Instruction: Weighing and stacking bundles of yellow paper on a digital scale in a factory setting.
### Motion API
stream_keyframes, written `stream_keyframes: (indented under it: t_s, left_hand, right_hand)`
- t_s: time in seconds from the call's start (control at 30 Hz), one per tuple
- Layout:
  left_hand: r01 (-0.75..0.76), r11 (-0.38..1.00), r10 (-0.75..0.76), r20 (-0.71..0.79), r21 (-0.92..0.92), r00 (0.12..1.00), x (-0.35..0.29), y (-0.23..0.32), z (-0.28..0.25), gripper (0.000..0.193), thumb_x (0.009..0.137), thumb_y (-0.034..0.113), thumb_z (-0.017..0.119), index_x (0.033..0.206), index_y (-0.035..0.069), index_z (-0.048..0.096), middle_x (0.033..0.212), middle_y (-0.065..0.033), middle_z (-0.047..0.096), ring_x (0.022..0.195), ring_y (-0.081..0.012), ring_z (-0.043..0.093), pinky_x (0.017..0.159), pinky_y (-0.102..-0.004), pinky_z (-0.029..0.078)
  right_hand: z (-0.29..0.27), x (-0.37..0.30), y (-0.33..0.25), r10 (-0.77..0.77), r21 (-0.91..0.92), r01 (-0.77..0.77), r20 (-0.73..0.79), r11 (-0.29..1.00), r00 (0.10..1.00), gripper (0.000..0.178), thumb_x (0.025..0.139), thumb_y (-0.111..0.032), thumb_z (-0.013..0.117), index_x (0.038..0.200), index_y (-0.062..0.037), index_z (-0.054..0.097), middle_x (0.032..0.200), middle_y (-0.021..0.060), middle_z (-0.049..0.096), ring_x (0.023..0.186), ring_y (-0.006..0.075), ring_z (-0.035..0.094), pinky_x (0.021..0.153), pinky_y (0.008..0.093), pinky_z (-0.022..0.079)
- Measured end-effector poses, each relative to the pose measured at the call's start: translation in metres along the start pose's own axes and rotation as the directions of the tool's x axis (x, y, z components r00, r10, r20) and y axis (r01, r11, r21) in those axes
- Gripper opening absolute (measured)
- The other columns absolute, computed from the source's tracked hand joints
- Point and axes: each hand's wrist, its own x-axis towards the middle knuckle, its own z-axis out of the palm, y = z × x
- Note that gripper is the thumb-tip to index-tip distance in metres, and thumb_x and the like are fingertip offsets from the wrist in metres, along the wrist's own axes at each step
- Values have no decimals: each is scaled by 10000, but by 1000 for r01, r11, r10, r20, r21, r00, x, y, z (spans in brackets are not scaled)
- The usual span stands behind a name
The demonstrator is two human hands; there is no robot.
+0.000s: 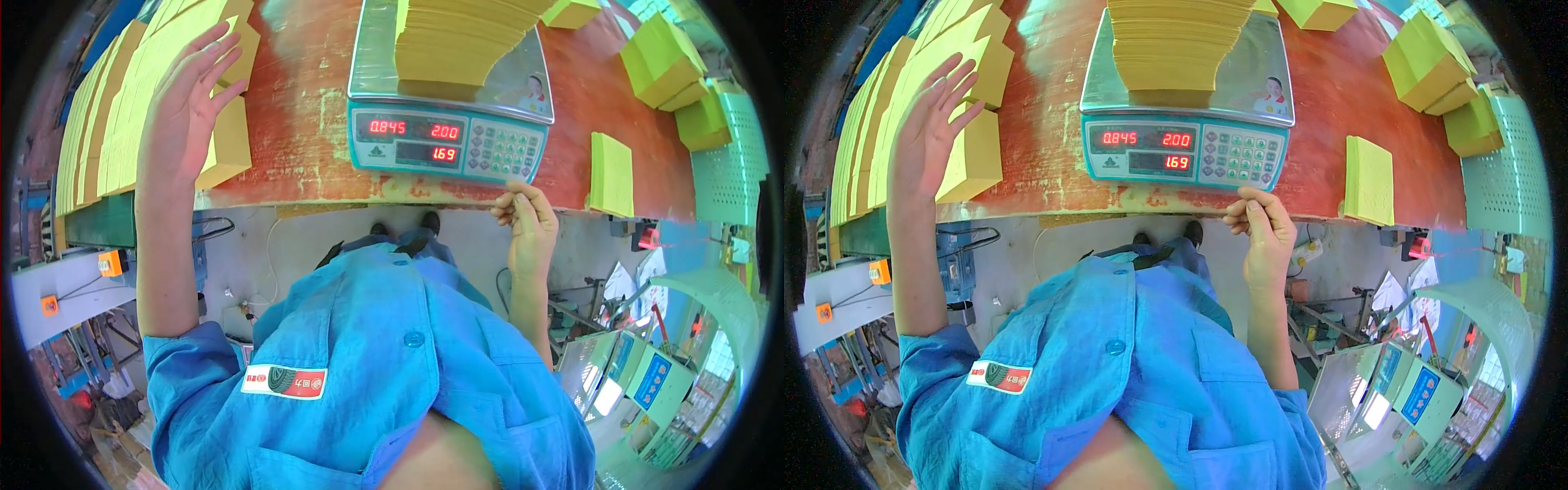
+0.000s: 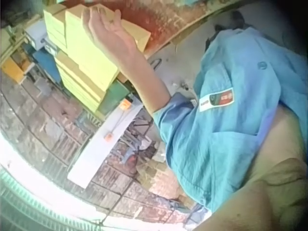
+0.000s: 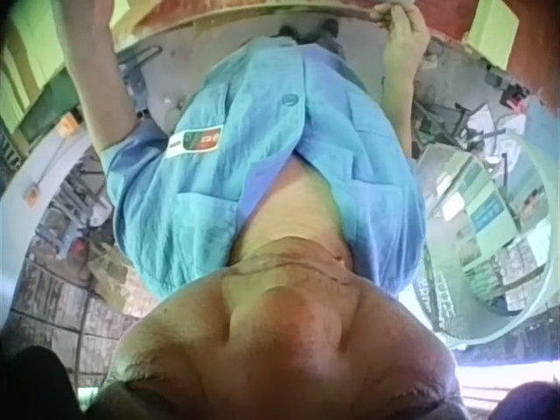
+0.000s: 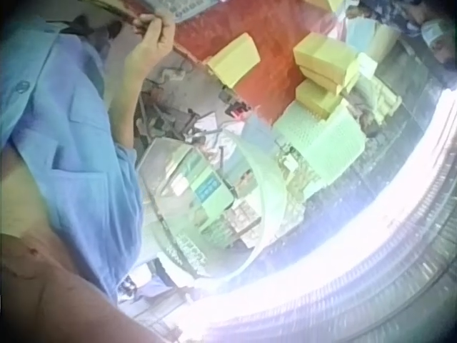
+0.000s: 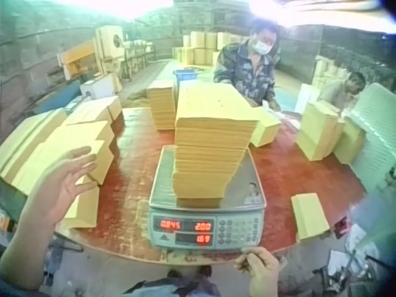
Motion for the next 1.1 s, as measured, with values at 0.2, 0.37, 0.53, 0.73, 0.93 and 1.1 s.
stream_keyframes:
  t_s: [0.2, 0.37, 0.53, 0.73, 0.93, 1.1]
  left_hand:
    - [-15, 1000, 15, 103, 0, 995, 13, -5, 8, 472, 975, 255, 489, 1360, -13, 440, 1437, -156, 431, 1350, -267, 394, 1073, -431, 381]
    - [-31, 999, 35, 194, -27, 980, 22, -2, 36, 442, 975, 236, 488, 1328, -30, 474, 1417, -155, 458, 1350, -273, 399, 1065, -433, 384]
    - [-466, 862, 427, 214, 196, 879, 18, 5, 64, 330, 965, 151, 497, 1225, -37, 572, 1288, -146, 571, 1198, -230, 545, 1005, -366, 430]
    - [-634, 686, 415, 522, 358, 745, -25, -4, 126, 240, 918, 25, 448, 1081, -49, 608, 1131, -167, 628, 1041, -238, 602, 924, -340, 459]
    - [-642, 740, 306, 749, 201, 587, -52, -67, 251, 193, 758, -79, 637, 934, 0, 647, 920, -132, 671, 851, -262, 672, 734, -323, 538]
    - [-583, 799, 223, 827, 148, 516, -46, -128, 369, 157, 814, -31, 631, 968, -9, 647, 937, -135, 663, 835, -249, 664, 732, -320, 533]
  right_hand:
    - [4, -17, 5, -14, -26, 12, -93, 1000, 996, 199, 965, -77, 499, 1084, 3, 639, 862, 78, 663, 720, 142, 623, 633, 243, 466]
    - [5, -27, 5, -7, -25, 3, -148, 1000, 989, 201, 962, -73, 494, 1077, 4, 639, 852, 74, 662, 711, 135, 617, 629, 242, 465]
    - [5, -29, 6, -1, -21, -3, -174, 1000, 985, 193, 953, -69, 498, 1064, -4, 642, 830, 61, 660, 704, 118, 611, 631, 237, 474]
    - [-13, -19, 5, 75, 60, -67, -135, 996, 988, 193, 954, -96, 507, 1063, -3, 637, 840, 68, 667, 712, 124, 626, 635, 239, 484]
    - [-93, -12, -12, 90, 69, -77, -221, 995, 971, 183, 950, -68, 497, 1035, -11, 650, 824, 48, 662, 698, 102, 617, 614, 235, 485]
    - [-203, -4, -33, -12, -73, -19, -407, 997, 913, 182, 947, -79, 506, 1041, -18, 649, 818, 61, 661, 696, 111, 618, 612, 235, 477]
